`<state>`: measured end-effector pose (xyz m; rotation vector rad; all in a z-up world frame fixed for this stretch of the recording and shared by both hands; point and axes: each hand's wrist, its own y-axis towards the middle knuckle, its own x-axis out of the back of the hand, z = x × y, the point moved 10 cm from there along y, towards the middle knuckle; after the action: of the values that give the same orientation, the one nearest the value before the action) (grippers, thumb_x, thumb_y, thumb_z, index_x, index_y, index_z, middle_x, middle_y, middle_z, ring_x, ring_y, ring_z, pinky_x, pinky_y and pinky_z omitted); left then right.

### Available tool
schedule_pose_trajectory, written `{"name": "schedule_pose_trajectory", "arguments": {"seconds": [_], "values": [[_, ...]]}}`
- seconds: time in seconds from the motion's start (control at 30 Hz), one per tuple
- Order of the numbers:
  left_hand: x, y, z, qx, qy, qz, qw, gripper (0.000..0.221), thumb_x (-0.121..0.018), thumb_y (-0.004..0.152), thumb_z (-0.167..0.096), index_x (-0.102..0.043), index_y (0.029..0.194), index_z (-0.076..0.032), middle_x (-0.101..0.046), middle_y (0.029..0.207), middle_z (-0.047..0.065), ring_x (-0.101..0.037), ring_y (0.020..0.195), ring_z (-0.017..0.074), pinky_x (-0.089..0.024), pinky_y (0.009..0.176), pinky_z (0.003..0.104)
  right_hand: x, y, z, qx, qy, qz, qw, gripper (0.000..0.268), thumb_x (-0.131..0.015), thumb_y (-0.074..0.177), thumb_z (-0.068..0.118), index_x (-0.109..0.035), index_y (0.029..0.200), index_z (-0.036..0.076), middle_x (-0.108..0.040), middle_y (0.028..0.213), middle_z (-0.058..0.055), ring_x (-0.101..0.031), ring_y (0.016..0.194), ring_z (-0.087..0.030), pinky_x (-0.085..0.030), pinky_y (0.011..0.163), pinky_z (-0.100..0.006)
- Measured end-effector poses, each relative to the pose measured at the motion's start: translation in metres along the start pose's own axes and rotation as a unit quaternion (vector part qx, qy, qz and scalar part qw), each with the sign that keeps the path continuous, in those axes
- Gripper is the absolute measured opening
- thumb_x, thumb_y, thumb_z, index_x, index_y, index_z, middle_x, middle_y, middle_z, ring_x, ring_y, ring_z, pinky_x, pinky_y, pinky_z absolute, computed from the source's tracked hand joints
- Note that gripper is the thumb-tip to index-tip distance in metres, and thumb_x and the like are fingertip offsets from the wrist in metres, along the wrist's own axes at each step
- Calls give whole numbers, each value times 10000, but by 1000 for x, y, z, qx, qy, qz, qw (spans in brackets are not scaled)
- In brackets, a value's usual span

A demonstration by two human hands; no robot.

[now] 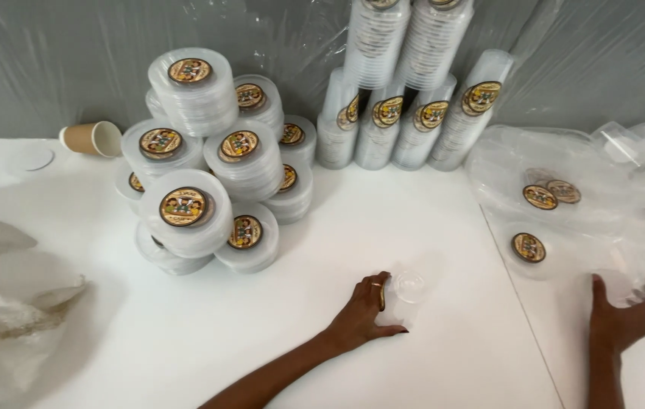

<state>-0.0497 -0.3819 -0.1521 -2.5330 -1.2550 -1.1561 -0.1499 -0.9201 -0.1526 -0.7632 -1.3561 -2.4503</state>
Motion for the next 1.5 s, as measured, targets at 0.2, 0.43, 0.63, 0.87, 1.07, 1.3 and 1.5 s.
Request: {"name": "schedule_pose_trajectory", "arguments": {"seconds": [0.2,0.43,0.63,0.87,1.07,1.3,1.5], "values": [[14,1,-11,7,-46,-14,999,1047,-830,831,-499,-282,1540,43,-361,1562,228,-351,1416,426,-378,1153,505,-47,-26,-87,107,-108,-91,984,851,-766,1003,291,-251,1610,-11,-407,1533,-138,-504,1379,-263,-507,1113,-366],[14,3,15,64,-132,-47,988,1066,-835,817,-482,-246,1576,-20,-424,1404,190,-427,1288,358,-439,1070,468,65,-24,93,79,138,-145,977,949,-802,1022,542,-288,1584,-24,-431,1502,-170,-542,1384,-309,-521,1103,-423],[51,-1,19,139,-136,-128,972,924,-889,687,-488,-463,1364,-26,-583,1195,141,-589,1098,287,-523,911,422,63,-48,233,78,315,-87,942,870,-761,1042,594,-348,1543,15,-411,1434,-146,-505,1335,-321,-464,1172,-485],[52,0,19,134,-83,-153,976,936,-906,708,-472,-473,1363,38,-545,1188,178,-507,1128,323,-475,962,440,0,-32,365,-53,621,153,767,825,-702,954,534,-377,1487,-6,-618,1232,-166,-691,1100,-270,-600,982,-395],[49,1,2,66,-70,-138,986,974,-907,727,-405,-410,1439,37,-430,1414,178,-357,1316,344,-362,1082,465,-19,-56,436,25,628,216,747,832,-711,954,488,-333,1517,7,-610,1299,-172,-639,1217,-272,-522,1091,-421],[30,-1,14,39,-48,-129,990,761,-833,895,-280,-436,1482,-5,-366,1514,192,-284,1380,395,-319,1127,512,-38,-113,446,124,565,291,762,808,-739,927,348,-283,1506,16,-572,1382,-197,-584,1319,-290,-488,1136,-439],[41,-1,22,97,-111,-135,980,788,-866,800,-263,-466,1431,-9,-425,1472,170,-348,1379,369,-409,1083,495,-56,-135,445,97,507,343,784,906,-795,847,373,-255,1477,10,-555,1335,-210,-600,1268,-300,-533,1049,-440]]}}
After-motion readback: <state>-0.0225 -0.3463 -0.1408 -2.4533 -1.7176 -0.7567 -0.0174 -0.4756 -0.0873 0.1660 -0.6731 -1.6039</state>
